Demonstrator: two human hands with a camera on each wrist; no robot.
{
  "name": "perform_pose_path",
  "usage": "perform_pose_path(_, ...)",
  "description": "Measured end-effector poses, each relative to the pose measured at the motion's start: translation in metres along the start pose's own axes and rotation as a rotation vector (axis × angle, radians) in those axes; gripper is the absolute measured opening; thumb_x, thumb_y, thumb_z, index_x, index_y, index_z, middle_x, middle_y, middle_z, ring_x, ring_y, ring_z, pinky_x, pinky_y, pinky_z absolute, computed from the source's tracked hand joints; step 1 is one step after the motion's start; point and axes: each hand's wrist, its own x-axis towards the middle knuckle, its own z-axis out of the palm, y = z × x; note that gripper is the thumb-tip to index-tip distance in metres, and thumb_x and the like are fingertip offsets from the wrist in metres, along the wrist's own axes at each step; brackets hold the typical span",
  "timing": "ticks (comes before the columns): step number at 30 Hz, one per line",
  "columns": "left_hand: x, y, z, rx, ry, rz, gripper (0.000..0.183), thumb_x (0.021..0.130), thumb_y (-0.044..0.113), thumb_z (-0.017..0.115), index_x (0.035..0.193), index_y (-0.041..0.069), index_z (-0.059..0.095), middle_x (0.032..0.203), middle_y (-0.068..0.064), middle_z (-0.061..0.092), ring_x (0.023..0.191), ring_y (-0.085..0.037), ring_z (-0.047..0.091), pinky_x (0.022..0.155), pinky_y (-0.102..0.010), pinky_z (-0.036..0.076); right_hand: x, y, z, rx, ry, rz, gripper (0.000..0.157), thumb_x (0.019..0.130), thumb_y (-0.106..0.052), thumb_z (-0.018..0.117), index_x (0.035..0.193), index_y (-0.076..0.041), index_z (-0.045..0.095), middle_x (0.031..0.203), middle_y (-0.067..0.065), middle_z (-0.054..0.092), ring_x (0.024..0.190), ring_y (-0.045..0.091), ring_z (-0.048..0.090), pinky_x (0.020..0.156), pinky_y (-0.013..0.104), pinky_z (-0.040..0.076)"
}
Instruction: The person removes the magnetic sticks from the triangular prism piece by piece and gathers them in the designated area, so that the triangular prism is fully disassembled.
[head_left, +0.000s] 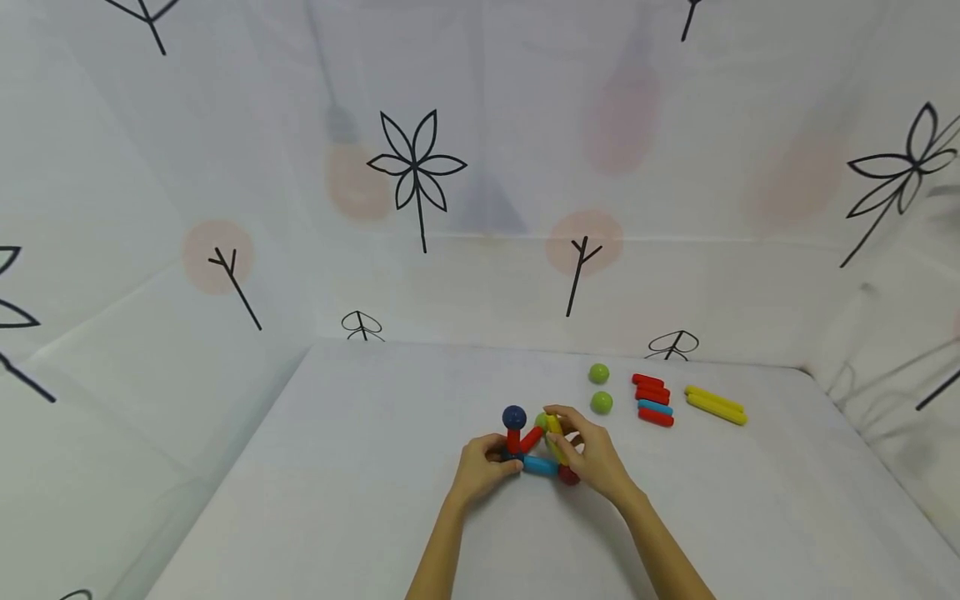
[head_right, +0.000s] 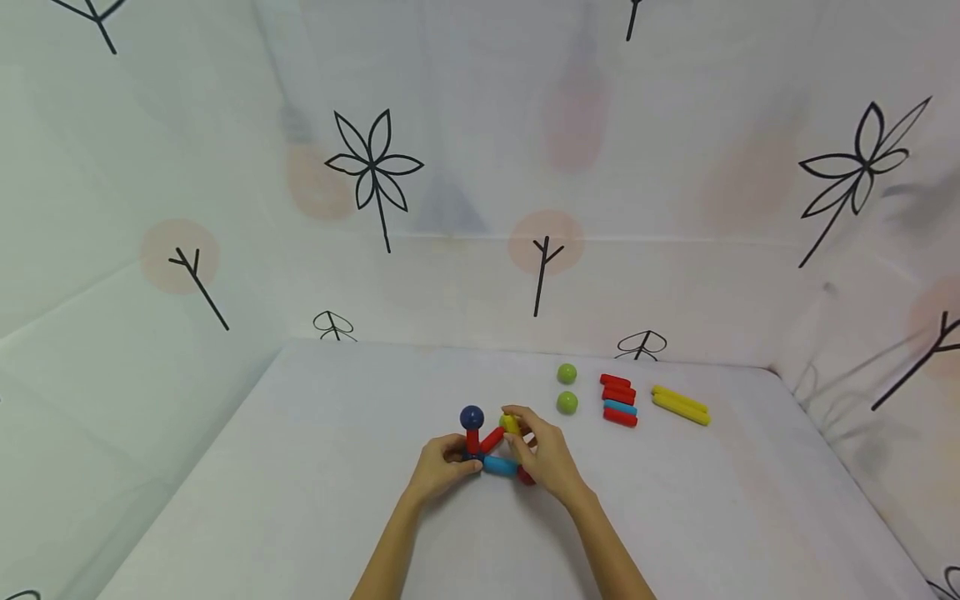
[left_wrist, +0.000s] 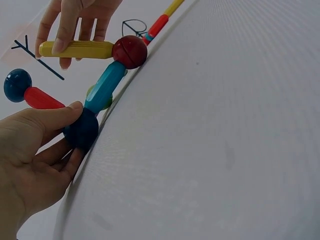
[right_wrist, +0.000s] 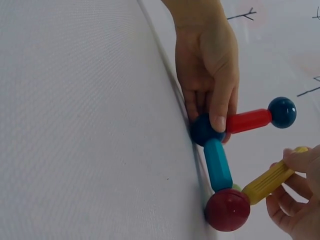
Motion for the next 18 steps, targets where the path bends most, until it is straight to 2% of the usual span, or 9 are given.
perform_pose_path(5,0.0004,0.0017,0.0001,0.022,0.009,-0.003,0.03,0.078,0.006,0.073,0.105,-0.006,0.065,0.097,-0.017,0.067,0.086,-0.026,0.064,0.078,-0.033,0.054,-0.0003,0.0008,0.0008,-0.013,0.018,0.014,0.047,0.082,0.002,0.068,0.126,-0.006,0.055,0.099,0.008,0.067,0.085,0.02,0.06,0.07,0.025,0.053)
perform_pose_path(9,0.0006,0.0013,0.0003,0.03,0.017,0.004,0.03,0.078,0.005,0.073,0.104,-0.006,0.065,0.096,-0.016,0.067,0.084,-0.025,0.064,0.078,-0.032,0.054,-0.001,0.0017,0.0011,-0.042,-0.006,0.054,0.051,0.079,0.002,0.071,0.127,-0.002,0.054,0.096,0.009,0.068,0.084,0.021,0.06,0.069,0.026,0.053)
perform_pose_path(13,0.0002,0.0008,0.0002,0.023,0.019,0.011,0.03,0.078,0.005,0.072,0.104,-0.006,0.065,0.097,-0.016,0.067,0.084,-0.025,0.064,0.078,-0.032,0.054,-0.004,0.0027,0.0003,-0.068,-0.062,0.111,0.045,0.078,0.0,0.072,0.12,0.005,0.057,0.096,0.011,0.068,0.083,0.022,0.06,0.069,0.029,0.054)
perform_pose_path(18,-0.0004,0.0009,-0.0001,0.018,0.022,0.013,0.03,0.077,0.005,0.073,0.104,-0.007,0.065,0.097,-0.017,0.067,0.084,-0.026,0.064,0.077,-0.032,0.054,-0.0082,0.0067,-0.0014,-0.072,-0.102,0.176,0.038,0.079,-0.006,0.074,0.113,0.004,0.061,0.091,0.008,0.068,0.08,0.018,0.061,0.071,0.029,0.055)
